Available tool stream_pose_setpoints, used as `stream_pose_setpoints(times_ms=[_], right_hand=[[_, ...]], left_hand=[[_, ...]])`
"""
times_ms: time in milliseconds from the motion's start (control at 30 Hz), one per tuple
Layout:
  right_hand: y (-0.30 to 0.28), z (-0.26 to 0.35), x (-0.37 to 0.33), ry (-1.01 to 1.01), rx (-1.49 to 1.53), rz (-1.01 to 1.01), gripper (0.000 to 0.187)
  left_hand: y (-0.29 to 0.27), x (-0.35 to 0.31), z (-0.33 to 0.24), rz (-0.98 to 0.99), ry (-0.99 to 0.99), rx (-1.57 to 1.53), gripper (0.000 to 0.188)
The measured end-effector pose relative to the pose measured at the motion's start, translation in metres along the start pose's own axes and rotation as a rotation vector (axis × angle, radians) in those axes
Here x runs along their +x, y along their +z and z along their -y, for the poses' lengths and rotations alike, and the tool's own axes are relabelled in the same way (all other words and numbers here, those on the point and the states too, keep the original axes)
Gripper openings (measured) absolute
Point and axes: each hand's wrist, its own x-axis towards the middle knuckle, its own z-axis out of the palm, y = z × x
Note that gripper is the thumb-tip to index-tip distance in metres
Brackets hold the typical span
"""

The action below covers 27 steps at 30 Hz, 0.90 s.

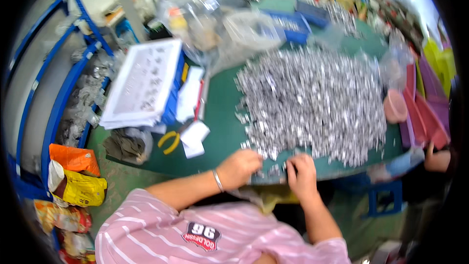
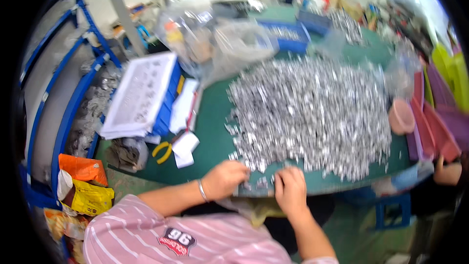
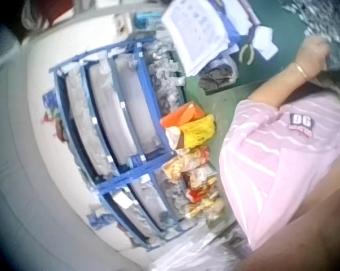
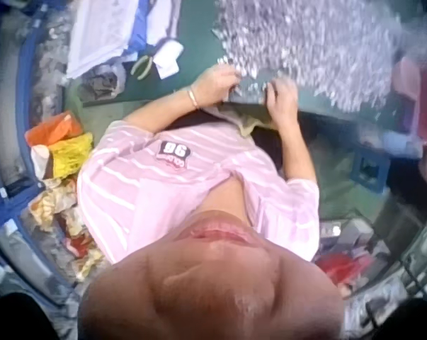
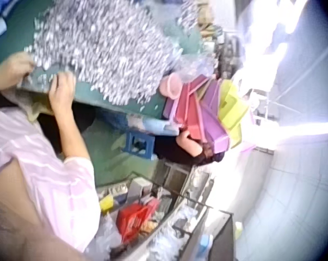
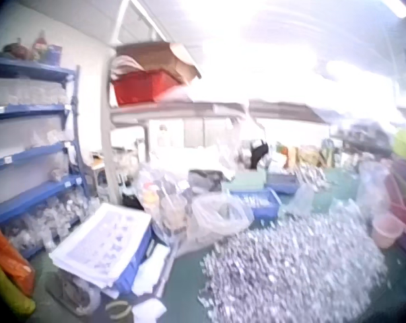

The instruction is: The person sits at a green workbench and sorts a large pile of small metal parts by hand. They pick up individual pieces, separate them, and place them into a smaller pile on the table.

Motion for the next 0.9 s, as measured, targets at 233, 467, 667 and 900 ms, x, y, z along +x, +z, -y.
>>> stream_pose_setpoints(times_ms=[233,467,667,900], right_hand=[[-0.003,-0.011,0.003,-0.034,-0.010,-0.135,0.014],[0.004,-0.028,0.004,-0.001,-0.155,-0.108,0.018],[-0.004,-0.002,0.001,0.167,0.223,-0.015,0.007],[-0.002,0.003,0.013,0.040,0.047,0.029,0.009]], left_hand=[[-0.011,0.001,-0.012,-0.065,-0.070,-0.035,0.021],[-0.021,0.011,-0.012,-0.199,-0.261,-0.102,0.014],[-0.011,0.025,-0.006,-0.201,-0.161,0.027,0.017],[0.003,0.041,-0.008,0.000,-0.220,0.255,0.024]])
